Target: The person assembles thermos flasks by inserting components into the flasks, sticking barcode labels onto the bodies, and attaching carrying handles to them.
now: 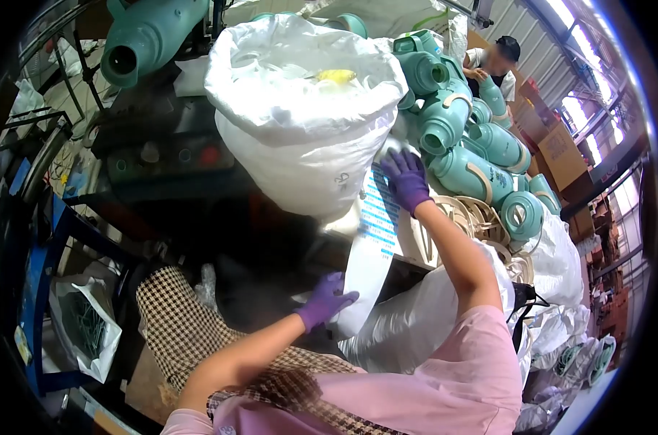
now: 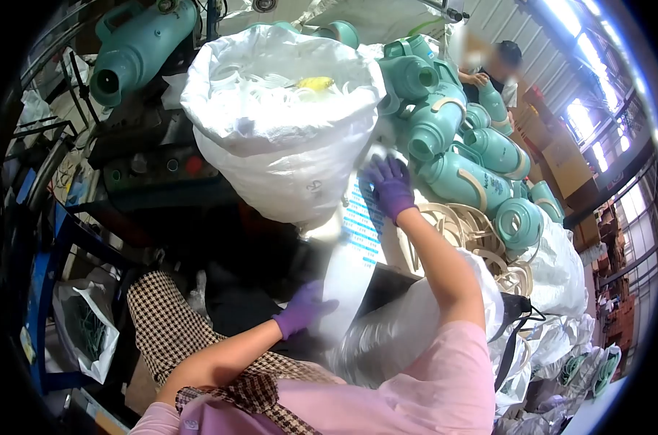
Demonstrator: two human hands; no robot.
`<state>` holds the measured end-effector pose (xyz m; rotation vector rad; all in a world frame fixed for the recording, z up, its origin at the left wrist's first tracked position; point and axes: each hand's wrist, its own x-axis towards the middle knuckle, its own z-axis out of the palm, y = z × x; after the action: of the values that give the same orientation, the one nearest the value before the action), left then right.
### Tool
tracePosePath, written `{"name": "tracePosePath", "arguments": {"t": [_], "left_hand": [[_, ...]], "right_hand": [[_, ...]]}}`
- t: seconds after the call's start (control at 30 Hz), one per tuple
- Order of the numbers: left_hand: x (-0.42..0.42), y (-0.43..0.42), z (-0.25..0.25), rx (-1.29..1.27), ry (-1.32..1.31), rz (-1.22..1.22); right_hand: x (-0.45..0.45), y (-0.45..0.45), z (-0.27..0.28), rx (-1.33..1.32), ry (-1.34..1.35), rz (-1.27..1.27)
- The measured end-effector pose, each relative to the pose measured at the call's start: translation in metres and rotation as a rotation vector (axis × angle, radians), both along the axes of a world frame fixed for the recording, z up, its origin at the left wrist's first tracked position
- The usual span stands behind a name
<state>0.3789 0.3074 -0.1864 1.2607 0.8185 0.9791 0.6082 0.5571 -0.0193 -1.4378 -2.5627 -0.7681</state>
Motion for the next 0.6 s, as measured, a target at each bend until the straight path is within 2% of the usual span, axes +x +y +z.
{"name": "tracePosePath", "arguments": {"t": [0.07,0.1,0.17,0.2,0.27,0.33,0.4,0.43,0.5,0.6], "left_hand": [[-0.008,-0.01,-0.001,0.006,0.077,-0.027],[-0.012,-0.013,-0.001,-0.031,0.17,-0.117],[-0.013,-0.019,-0.003,0.271,0.316,-0.023],[-0.013,-0.021,-0.004,0.422,0.385,0.025],[-0.011,-0.016,-0.019,0.393,0.397,-0.012],[-0.009,-0.017,-0.03,0.38,0.356,0.004],[-0.023,-0.018,0.014,-0.097,0.393,-0.159],[-0.024,-0.019,0.015,-0.052,0.412,-0.133],[-0.024,-0.016,0.015,0.052,0.442,-0.069],[-0.028,-0.017,0.017,-0.012,0.239,-0.039]], "right_hand": [[-0.004,0.01,0.01,0.023,-0.045,-0.073],[-0.006,0.016,0.015,0.044,-0.064,-0.102],[-0.006,0.028,0.022,0.142,-0.092,-0.108],[-0.007,0.032,0.023,0.109,-0.05,-0.172],[-0.016,0.028,0.033,0.036,0.03,-0.308],[-0.005,0.039,0.016,0.11,0.04,-0.339],[-0.016,0.029,0.009,0.078,0.236,-0.439],[-0.029,0.017,0.013,0.105,0.363,-0.459],[-0.04,-0.001,0.001,0.223,0.651,-0.335],[-0.068,-0.074,-0.005,0.224,1.078,-0.058]]}}
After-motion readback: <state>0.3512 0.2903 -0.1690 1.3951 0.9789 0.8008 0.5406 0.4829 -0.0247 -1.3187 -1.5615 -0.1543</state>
